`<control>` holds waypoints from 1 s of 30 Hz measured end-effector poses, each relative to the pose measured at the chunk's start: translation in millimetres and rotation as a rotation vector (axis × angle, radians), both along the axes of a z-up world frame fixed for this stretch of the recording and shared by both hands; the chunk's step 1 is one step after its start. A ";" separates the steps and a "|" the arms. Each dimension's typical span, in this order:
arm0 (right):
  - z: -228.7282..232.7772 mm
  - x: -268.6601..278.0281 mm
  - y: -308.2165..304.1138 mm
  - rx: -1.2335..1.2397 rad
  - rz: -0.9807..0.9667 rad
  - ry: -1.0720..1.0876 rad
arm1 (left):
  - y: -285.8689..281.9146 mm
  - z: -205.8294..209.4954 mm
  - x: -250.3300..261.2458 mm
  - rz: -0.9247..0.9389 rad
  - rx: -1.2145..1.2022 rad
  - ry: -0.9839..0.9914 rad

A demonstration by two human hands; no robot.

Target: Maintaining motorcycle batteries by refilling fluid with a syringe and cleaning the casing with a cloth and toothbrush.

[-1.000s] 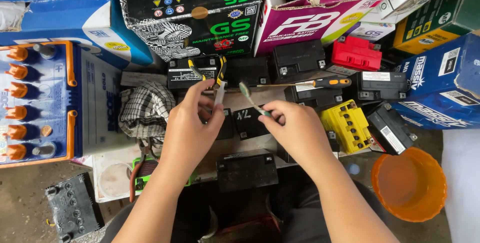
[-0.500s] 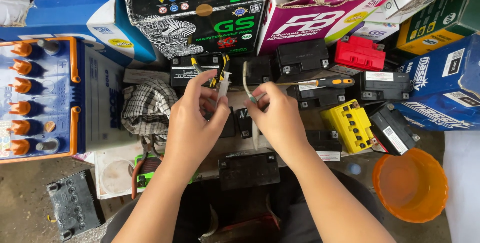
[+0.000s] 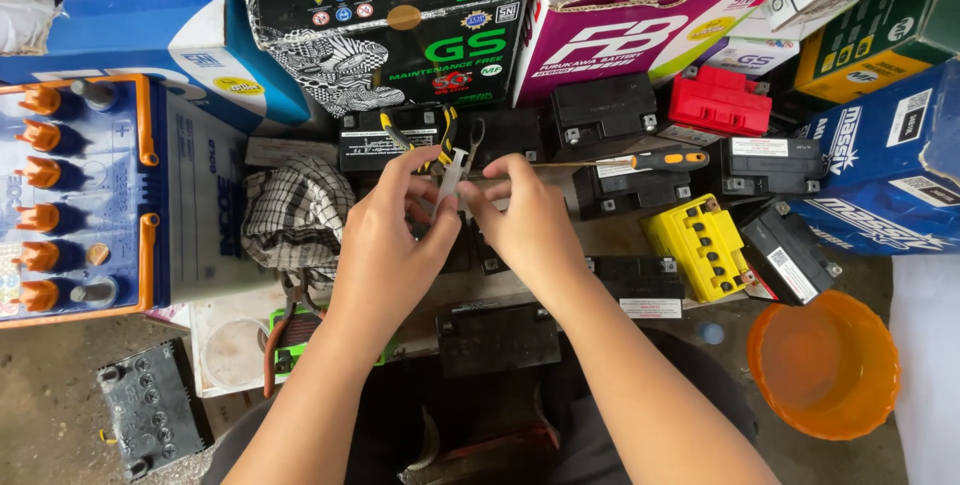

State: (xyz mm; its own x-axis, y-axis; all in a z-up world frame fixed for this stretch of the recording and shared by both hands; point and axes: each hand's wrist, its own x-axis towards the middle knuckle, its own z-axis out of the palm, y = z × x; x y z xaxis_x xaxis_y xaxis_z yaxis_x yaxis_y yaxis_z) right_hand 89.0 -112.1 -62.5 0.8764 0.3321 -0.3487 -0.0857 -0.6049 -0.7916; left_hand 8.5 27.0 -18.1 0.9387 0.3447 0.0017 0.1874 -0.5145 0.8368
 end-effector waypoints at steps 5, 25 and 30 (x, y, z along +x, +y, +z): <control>20.1 2.6 -18.5 -0.109 -0.029 -0.169 | -2.1 1.8 -0.4 -0.030 -0.003 0.012; 75.0 5.8 -137.9 -0.211 -0.149 -0.087 | -55.5 -11.9 6.8 -0.295 0.133 0.055; 85.7 -1.5 -155.6 -0.246 -0.109 -0.179 | -60.9 -19.3 11.4 -0.319 0.174 -0.038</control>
State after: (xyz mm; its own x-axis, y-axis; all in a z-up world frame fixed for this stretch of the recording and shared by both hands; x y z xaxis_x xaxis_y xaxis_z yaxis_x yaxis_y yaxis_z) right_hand 87.5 -267.7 23.2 0.9570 0.1574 -0.2437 -0.0332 -0.7750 -0.6311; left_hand 19.9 -33.9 -37.4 0.9971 0.0263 0.0712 -0.0346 -0.6774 0.7348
